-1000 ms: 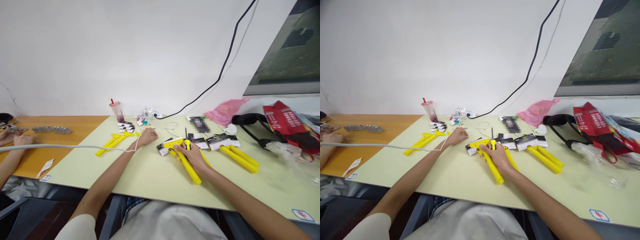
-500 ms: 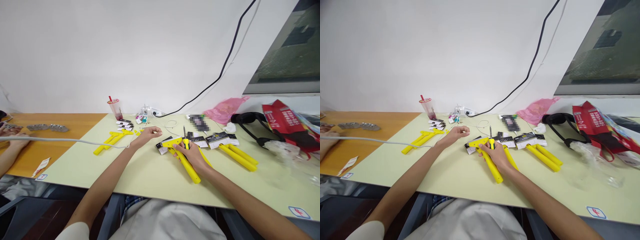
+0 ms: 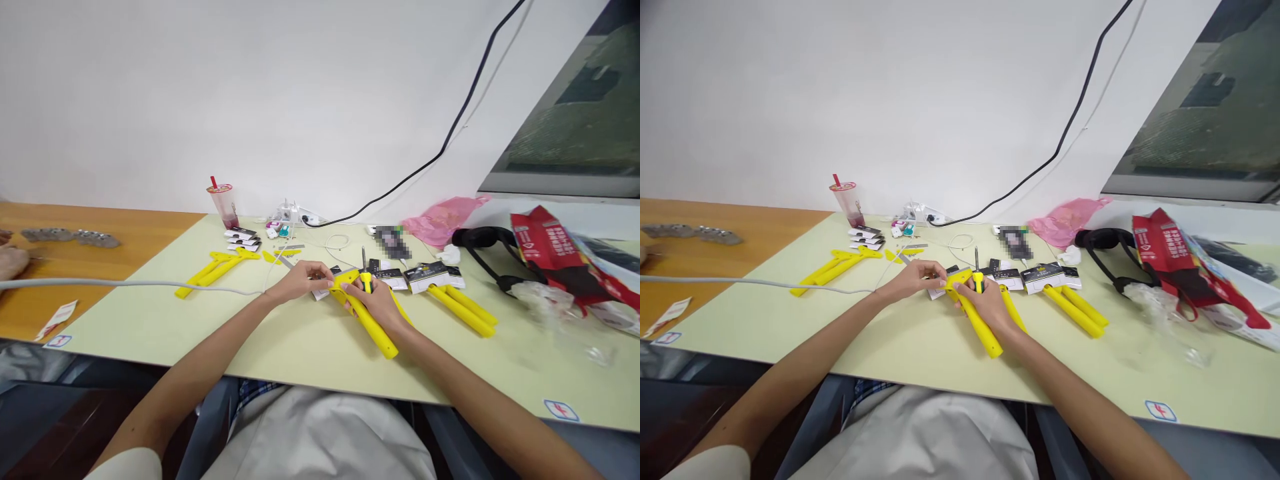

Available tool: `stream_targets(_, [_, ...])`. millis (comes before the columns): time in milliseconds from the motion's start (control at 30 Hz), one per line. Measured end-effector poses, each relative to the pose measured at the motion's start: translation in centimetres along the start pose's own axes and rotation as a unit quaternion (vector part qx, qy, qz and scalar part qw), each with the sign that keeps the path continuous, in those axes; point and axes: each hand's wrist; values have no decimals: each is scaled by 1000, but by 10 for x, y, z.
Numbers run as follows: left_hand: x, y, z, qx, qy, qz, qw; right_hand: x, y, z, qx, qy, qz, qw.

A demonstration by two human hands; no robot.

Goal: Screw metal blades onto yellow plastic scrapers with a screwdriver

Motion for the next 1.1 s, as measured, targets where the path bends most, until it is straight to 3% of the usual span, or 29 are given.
stream_targets(167, [0,2,-5,122,-94,-8,988,-2,-2,4,26,-2,-20,999])
stream_targets(267, [-2,2,-10,124,-80,-27,989,-1,-2,4,36,1,-22,999])
stream_targets(333, [-5,-3,-17,86,-38,-2,996,-1,-2,4,31,-1,-18,999])
stream_targets(400, [-10,-14,-27,-23,10,74,997,0,-2,3,27,-1,-12,1000])
stream_targets(467, [-14,-30,-40,-202,49,165,964,2,-1,2,26,5,-8,1000])
stream_targets(533, [-16,-46,-54,-264,59,202,941,4,-1,1,24,11,-9,1000])
stream_targets(700, [-15,-67,-77,-327,61,213,919,7,-1,-3,23,6,-24,999])
stream_targets(1100, [-29,-68,-91,-379,44,202,902,7,1,-4,16,-2,-37,999])
Point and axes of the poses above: each hand's wrist, its own x-axis away from the middle knuckle, its own y-axis out of the palm, z = x × y, and after that the axes turned 3 degrees about z, right-handed
